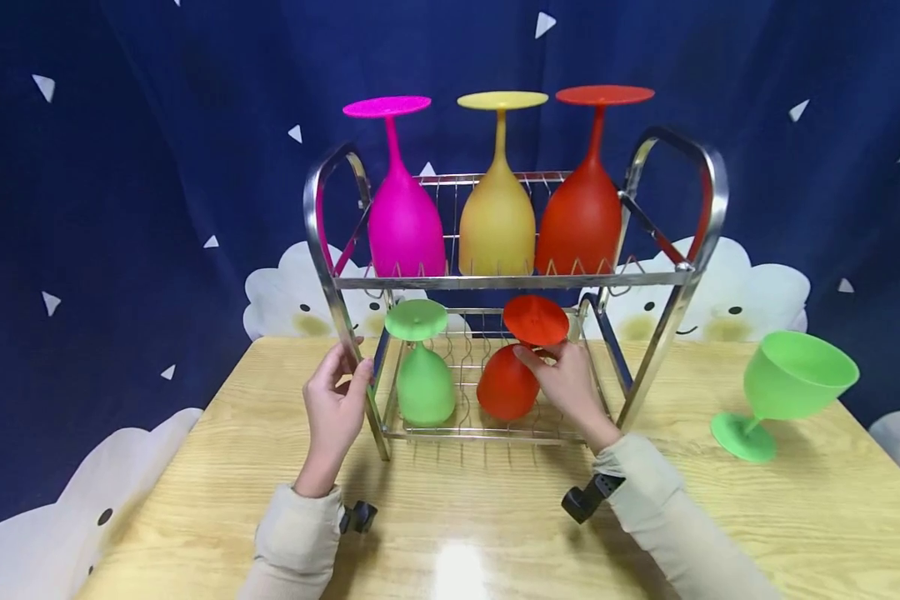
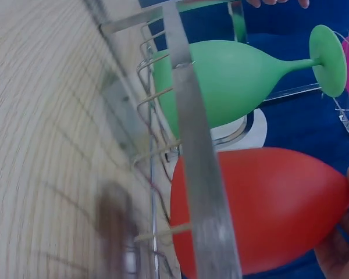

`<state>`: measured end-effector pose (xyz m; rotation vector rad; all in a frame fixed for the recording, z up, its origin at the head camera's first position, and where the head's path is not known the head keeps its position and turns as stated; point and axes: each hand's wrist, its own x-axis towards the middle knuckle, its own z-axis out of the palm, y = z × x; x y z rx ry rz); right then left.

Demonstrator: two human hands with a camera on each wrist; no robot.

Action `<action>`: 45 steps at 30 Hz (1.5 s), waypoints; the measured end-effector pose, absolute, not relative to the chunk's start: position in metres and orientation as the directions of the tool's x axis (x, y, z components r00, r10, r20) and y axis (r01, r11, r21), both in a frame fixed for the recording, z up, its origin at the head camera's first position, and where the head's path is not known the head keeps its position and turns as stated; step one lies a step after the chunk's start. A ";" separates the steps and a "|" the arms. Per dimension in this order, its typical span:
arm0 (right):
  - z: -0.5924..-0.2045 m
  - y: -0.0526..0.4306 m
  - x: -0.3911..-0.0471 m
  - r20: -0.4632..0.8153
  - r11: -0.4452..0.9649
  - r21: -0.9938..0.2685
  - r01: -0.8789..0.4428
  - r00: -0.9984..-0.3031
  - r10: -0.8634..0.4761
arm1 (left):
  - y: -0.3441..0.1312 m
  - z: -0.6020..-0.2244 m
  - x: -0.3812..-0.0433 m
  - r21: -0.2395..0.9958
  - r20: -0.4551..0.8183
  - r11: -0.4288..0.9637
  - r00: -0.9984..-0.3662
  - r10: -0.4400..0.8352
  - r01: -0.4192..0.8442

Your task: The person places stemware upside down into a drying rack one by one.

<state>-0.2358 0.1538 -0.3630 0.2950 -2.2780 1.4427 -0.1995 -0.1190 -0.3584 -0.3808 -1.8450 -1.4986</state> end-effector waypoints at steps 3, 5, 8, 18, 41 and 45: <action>-0.364 0.150 -0.240 0.487 0.437 -0.791 -0.428 -0.873 0.027 | -0.118 -0.356 -0.200 0.719 0.692 0.288 -0.690 -0.212 0.633; -0.366 0.147 -0.242 0.503 0.436 -0.781 -0.448 -0.864 0.013 | -0.118 -0.356 -0.201 0.721 0.690 0.286 -0.690 -0.216 0.631; -0.369 0.144 -0.244 0.514 0.433 -0.772 -0.466 -0.858 -0.008 | -0.118 -0.356 -0.200 0.725 0.685 0.289 -0.695 -0.217 0.625; -0.372 0.132 -0.248 0.473 0.446 -0.792 -0.416 -0.881 0.018 | -0.118 -0.357 -0.197 0.732 0.679 0.277 -0.698 -0.229 0.622; -0.353 0.158 -0.198 0.499 0.362 -0.806 -0.469 -0.866 -0.013 | -0.115 -0.354 -0.193 0.752 0.654 0.284 -0.724 -0.220 0.595; -0.344 0.170 -0.183 0.525 0.318 -0.802 -0.505 -0.851 -0.028 | -0.111 -0.343 -0.186 0.741 0.667 0.299 -0.708 -0.230 0.601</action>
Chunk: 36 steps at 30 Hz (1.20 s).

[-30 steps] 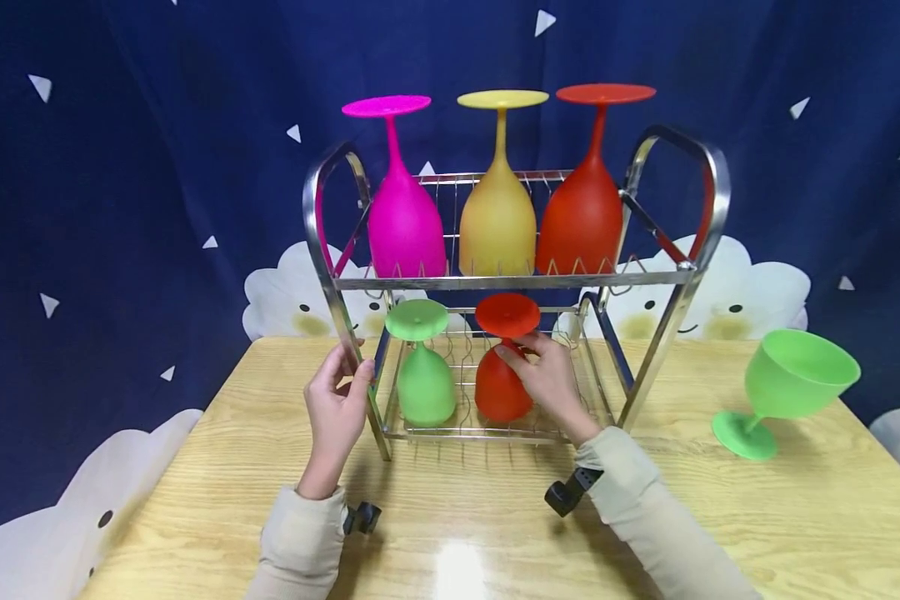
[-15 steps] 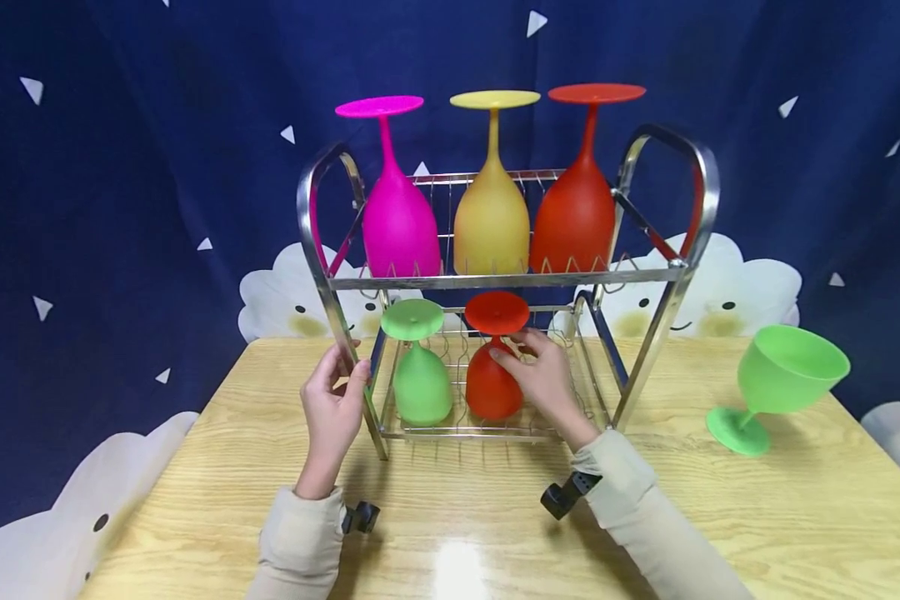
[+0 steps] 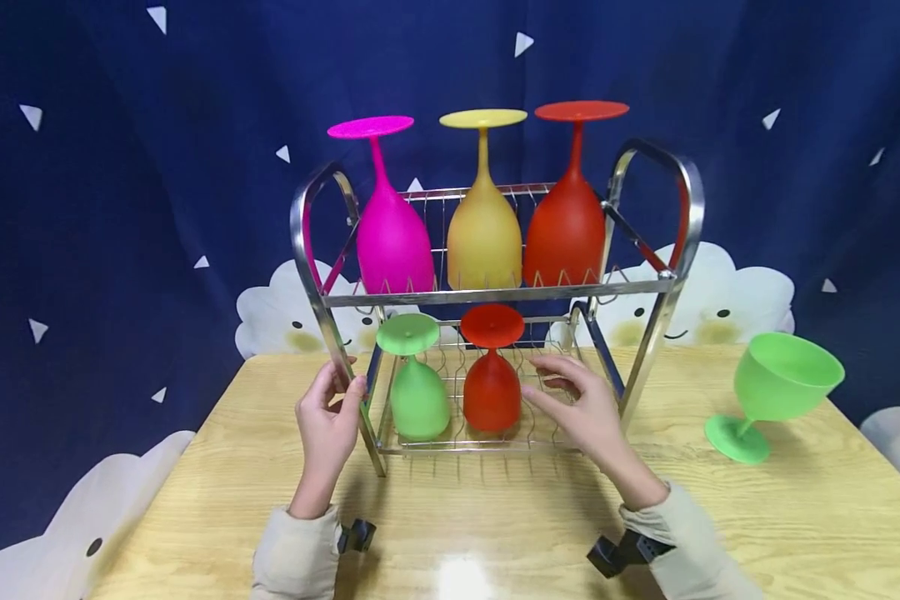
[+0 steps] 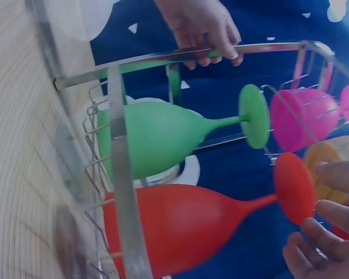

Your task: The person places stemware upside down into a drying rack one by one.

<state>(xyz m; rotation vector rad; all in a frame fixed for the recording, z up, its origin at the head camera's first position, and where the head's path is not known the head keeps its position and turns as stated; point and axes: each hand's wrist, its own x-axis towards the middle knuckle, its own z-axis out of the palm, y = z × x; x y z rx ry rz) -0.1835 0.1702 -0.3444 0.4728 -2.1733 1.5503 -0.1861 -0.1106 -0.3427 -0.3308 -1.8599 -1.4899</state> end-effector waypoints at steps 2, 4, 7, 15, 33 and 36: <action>-0.342 0.177 -0.176 0.537 0.296 -0.799 -0.523 -0.843 -0.040 | -0.109 -0.339 -0.182 0.740 0.668 0.303 -0.708 -0.231 0.600; -0.340 0.185 -0.169 0.545 0.283 -0.796 -0.535 -0.837 -0.049 | -0.109 -0.339 -0.181 0.736 0.672 0.310 -0.705 -0.228 0.601; -0.337 0.197 -0.159 0.547 0.266 -0.796 -0.543 -0.835 -0.067 | -0.111 -0.345 -0.184 0.737 0.671 0.311 -0.704 -0.233 0.600; -0.337 0.236 -0.141 0.563 0.267 -0.782 -0.563 -0.822 -0.085 | -0.117 -0.357 -0.189 0.753 0.655 0.293 -0.713 -0.250 0.589; -0.344 0.311 -0.131 0.476 0.105 -0.866 -0.489 -0.742 0.472 | -0.116 -0.364 -0.197 0.737 0.673 0.300 -0.698 -0.245 0.606; -0.345 0.324 -0.132 0.486 0.163 -0.863 -0.478 -0.700 0.523 | -0.116 -0.362 -0.197 0.735 0.675 0.301 -0.696 -0.243 0.608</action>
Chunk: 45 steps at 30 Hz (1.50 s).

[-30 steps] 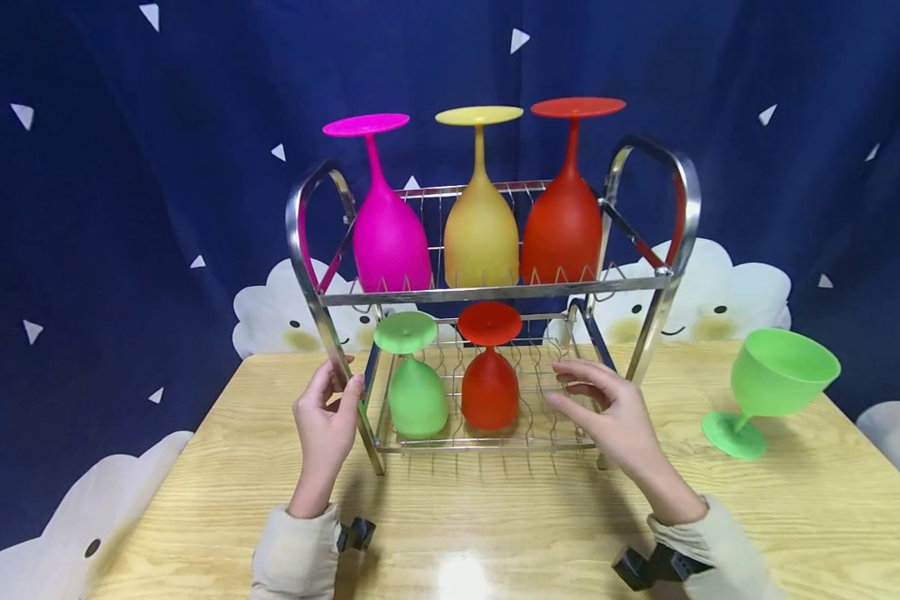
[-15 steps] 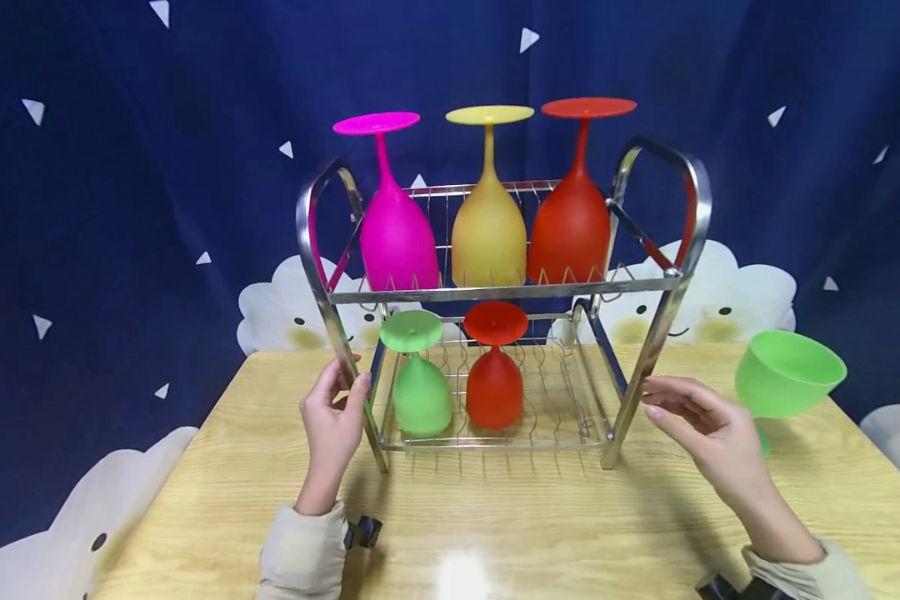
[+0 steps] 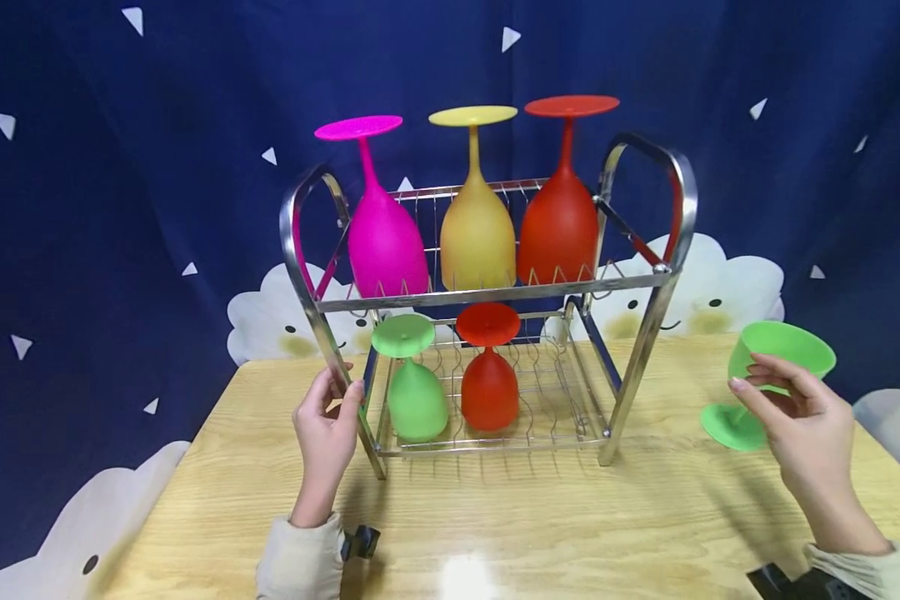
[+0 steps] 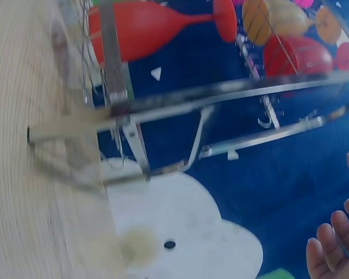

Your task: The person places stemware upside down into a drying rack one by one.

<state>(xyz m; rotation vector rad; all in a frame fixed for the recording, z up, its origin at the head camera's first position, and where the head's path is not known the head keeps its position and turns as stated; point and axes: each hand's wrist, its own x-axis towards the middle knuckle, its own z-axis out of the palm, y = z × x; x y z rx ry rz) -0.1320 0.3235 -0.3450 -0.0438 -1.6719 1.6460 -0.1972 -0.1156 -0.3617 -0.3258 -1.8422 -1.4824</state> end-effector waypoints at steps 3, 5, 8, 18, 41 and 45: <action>-0.346 0.335 -0.135 0.531 0.338 -0.847 -0.410 -0.642 0.553 | -0.116 -0.359 -0.197 0.732 0.679 0.294 -0.694 -0.240 0.615; -0.347 0.342 -0.137 0.545 0.467 -0.831 -0.303 -0.614 0.571 | -0.116 -0.359 -0.196 0.730 0.682 0.282 -0.690 -0.242 0.623; -0.351 0.352 -0.142 0.510 0.560 -0.818 -0.133 -0.618 0.599 | -0.117 -0.359 -0.195 0.726 0.687 0.275 -0.679 -0.258 0.630; -0.371 0.377 -0.170 0.388 0.501 -0.866 -0.008 -0.643 0.661 | -0.119 -0.362 -0.195 0.732 0.681 0.279 -0.678 -0.276 0.622; -0.387 0.380 -0.171 0.118 0.225 -0.971 0.075 -0.673 0.731 | -0.116 -0.360 -0.194 0.735 0.675 0.303 -0.692 -0.255 0.606; -0.407 0.401 -0.175 0.175 0.297 -0.953 0.063 -0.686 0.706 | -0.116 -0.364 -0.196 0.731 0.681 0.292 -0.686 -0.257 0.617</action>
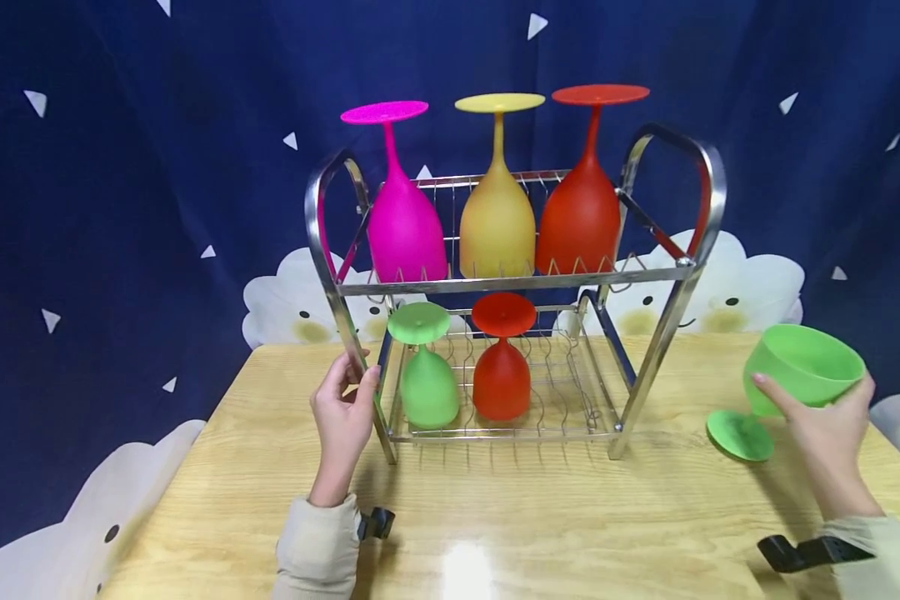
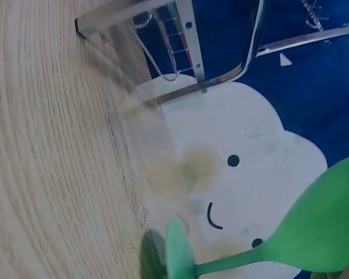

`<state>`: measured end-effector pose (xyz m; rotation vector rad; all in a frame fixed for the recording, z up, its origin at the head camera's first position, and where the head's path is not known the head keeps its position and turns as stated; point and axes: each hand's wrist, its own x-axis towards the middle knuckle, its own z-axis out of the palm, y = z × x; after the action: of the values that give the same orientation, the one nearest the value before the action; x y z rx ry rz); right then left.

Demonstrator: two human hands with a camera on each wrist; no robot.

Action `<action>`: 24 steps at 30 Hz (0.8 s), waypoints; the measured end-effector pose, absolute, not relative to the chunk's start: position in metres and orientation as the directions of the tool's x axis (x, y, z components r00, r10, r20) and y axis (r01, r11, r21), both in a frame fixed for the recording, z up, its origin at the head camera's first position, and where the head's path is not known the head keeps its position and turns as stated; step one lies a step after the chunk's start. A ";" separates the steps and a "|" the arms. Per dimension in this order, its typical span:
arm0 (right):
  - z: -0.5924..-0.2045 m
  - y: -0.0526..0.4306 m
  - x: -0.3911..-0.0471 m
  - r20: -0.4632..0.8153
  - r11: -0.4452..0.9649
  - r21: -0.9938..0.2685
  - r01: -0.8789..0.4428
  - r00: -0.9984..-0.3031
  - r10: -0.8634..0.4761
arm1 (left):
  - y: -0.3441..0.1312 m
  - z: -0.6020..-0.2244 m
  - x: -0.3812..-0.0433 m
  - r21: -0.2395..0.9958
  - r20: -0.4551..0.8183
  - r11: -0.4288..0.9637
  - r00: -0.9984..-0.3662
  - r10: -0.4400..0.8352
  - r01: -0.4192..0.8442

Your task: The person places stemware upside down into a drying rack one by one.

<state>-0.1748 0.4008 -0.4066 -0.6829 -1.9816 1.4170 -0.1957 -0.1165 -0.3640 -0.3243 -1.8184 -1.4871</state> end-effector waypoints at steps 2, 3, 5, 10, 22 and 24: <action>-0.406 0.401 -0.172 0.186 0.316 -0.946 0.067 -0.688 0.701 | -0.116 -0.364 -0.199 0.725 0.688 0.287 -0.681 -0.251 0.626; -0.406 0.401 -0.170 0.194 0.327 -0.943 0.066 -0.689 0.698 | -0.116 -0.365 -0.199 0.722 0.691 0.290 -0.678 -0.249 0.629; -0.394 0.388 -0.160 0.185 0.318 -0.946 0.062 -0.701 0.689 | -0.116 -0.365 -0.199 0.721 0.692 0.294 -0.677 -0.250 0.628; -0.383 0.371 -0.142 0.215 0.335 -0.942 0.019 -0.731 0.648 | -0.117 -0.365 -0.197 0.732 0.680 0.294 -0.685 -0.261 0.615; -0.369 0.346 -0.107 0.313 0.063 -0.944 -0.325 -0.816 0.486 | -0.117 -0.361 -0.196 0.762 0.645 0.283 -0.720 -0.257 0.582; -0.366 0.340 -0.101 0.354 0.037 -0.927 -0.374 -0.834 0.424 | -0.116 -0.356 -0.192 0.760 0.646 0.292 -0.719 -0.254 0.580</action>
<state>-0.1006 0.3398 -0.3662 -0.0508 -1.7634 1.8522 -0.1924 -0.1157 -0.3556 -0.2922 -1.8583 -1.5083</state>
